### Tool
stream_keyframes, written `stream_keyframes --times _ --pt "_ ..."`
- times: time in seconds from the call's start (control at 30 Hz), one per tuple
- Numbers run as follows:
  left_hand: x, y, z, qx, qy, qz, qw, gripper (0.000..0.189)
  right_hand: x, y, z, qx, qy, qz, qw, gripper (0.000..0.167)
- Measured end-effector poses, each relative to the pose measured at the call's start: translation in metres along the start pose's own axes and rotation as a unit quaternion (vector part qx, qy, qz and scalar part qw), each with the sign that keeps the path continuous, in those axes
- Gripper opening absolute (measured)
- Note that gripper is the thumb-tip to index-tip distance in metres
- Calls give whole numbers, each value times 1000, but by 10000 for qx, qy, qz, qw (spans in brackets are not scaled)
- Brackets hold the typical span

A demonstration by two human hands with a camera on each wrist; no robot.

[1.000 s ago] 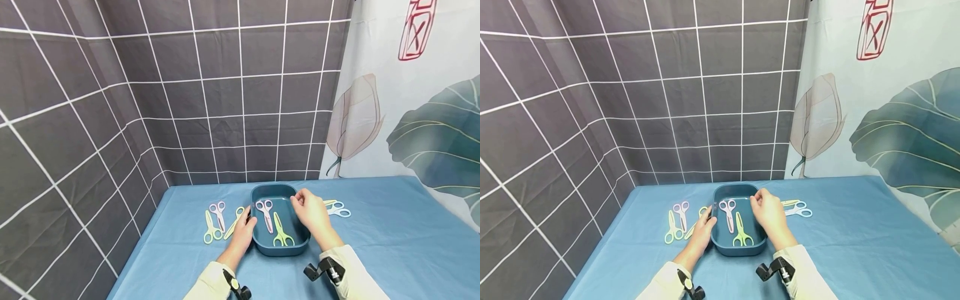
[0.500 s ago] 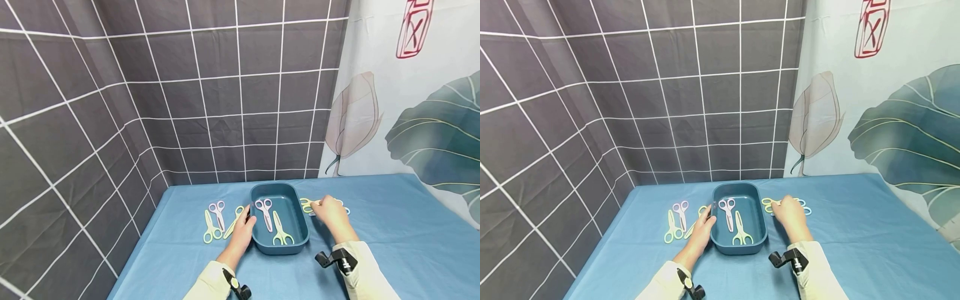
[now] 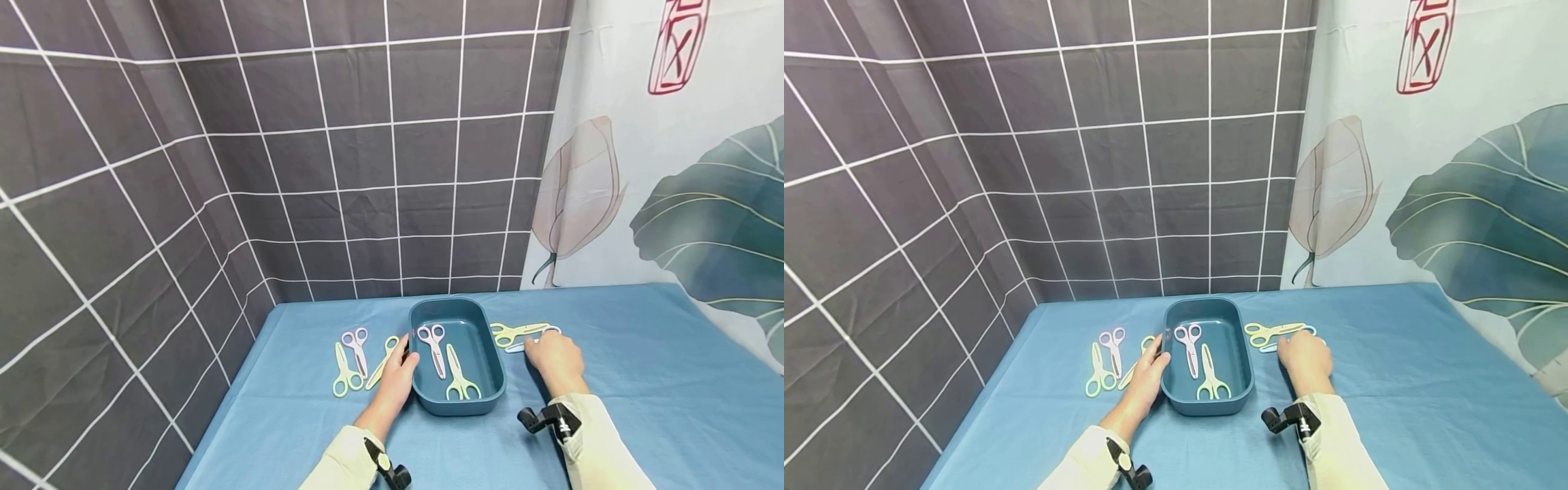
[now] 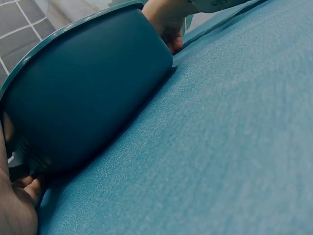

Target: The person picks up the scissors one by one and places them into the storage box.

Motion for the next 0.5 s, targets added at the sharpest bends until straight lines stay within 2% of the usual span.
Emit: stream_keyframes --times 0.13,0.37,0.5 --pt "6 3 0 16 1 -14 10000 51 4 -3 5 169 -169 128 9996 55" --pt "42 19 3 -89 145 92 9998 50 10 -7 12 299 -211 226 9991 60" --pt "47 23 3 -90 171 69 9998 50 12 -9 14 246 -205 336 9989 64"
Point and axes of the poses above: each hand's wrist, its own y-axis away from the middle knuckle, its own z-axis out of the palm, x = y × z, the point moved 5 cm from there along -y, towards the middle knuckle, and after that the axes turned 8 degrees about y, right-handed, at the moved point
